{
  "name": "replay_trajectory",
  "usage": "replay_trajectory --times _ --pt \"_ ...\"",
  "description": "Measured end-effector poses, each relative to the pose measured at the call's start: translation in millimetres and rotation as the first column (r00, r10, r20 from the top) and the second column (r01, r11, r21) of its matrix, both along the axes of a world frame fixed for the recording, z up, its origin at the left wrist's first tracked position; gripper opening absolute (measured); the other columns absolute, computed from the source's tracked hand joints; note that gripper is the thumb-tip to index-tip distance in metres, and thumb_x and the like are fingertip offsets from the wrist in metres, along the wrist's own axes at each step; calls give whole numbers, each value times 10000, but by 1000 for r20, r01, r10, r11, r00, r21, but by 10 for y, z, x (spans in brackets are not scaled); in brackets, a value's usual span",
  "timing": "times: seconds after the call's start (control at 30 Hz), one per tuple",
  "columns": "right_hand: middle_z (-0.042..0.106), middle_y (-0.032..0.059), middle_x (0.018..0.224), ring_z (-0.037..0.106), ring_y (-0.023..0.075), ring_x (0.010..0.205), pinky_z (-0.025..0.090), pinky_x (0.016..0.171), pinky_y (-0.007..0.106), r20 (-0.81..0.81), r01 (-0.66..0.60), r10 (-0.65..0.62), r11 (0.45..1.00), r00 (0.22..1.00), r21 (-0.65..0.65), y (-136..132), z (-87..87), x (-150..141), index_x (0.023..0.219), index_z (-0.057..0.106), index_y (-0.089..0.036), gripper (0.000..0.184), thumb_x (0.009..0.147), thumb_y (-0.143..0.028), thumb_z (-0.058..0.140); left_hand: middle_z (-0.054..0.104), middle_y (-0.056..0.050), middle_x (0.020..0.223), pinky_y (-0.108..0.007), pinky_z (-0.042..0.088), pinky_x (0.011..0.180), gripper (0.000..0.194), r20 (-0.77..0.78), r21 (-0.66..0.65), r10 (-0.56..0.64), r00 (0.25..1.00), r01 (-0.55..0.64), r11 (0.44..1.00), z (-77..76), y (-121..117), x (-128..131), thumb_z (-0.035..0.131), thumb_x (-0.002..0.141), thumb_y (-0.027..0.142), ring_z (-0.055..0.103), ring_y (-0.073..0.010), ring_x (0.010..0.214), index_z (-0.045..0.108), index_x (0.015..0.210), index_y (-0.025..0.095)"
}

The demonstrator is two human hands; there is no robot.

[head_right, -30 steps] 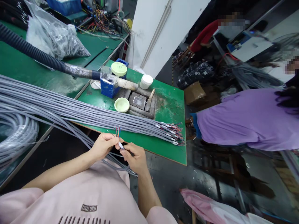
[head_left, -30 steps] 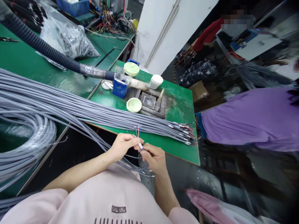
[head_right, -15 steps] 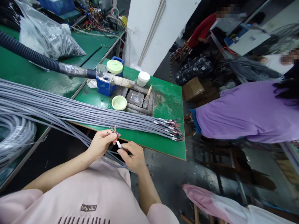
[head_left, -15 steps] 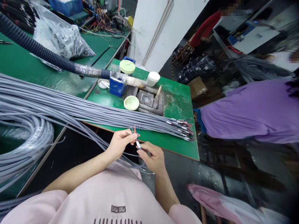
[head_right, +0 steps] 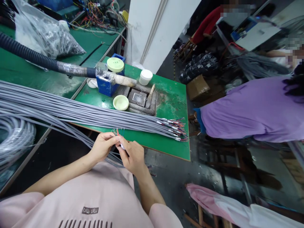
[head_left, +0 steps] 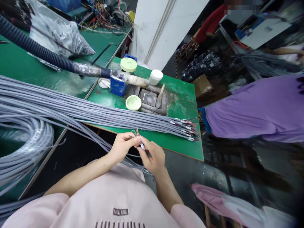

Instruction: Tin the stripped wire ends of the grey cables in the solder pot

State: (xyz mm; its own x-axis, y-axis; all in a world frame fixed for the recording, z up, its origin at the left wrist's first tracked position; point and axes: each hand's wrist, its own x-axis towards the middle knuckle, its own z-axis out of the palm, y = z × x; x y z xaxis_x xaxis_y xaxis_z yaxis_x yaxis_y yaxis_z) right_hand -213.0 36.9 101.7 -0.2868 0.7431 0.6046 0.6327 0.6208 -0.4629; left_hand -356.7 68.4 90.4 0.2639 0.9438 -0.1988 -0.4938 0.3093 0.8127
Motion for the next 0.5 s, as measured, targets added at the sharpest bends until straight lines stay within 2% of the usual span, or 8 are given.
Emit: replay_trajectory --times 0.5 --pt "732 38 882 637 144 637 468 577 274 0 40 -40 999 999 22 22 -17 -21 1402 444 -260 560 875 -140 589 634 -4 616 -212 458 608 233 51 -3 2 999 -2 1000 -18 18 -4 785 704 330 542 -83 582 679 625 138"
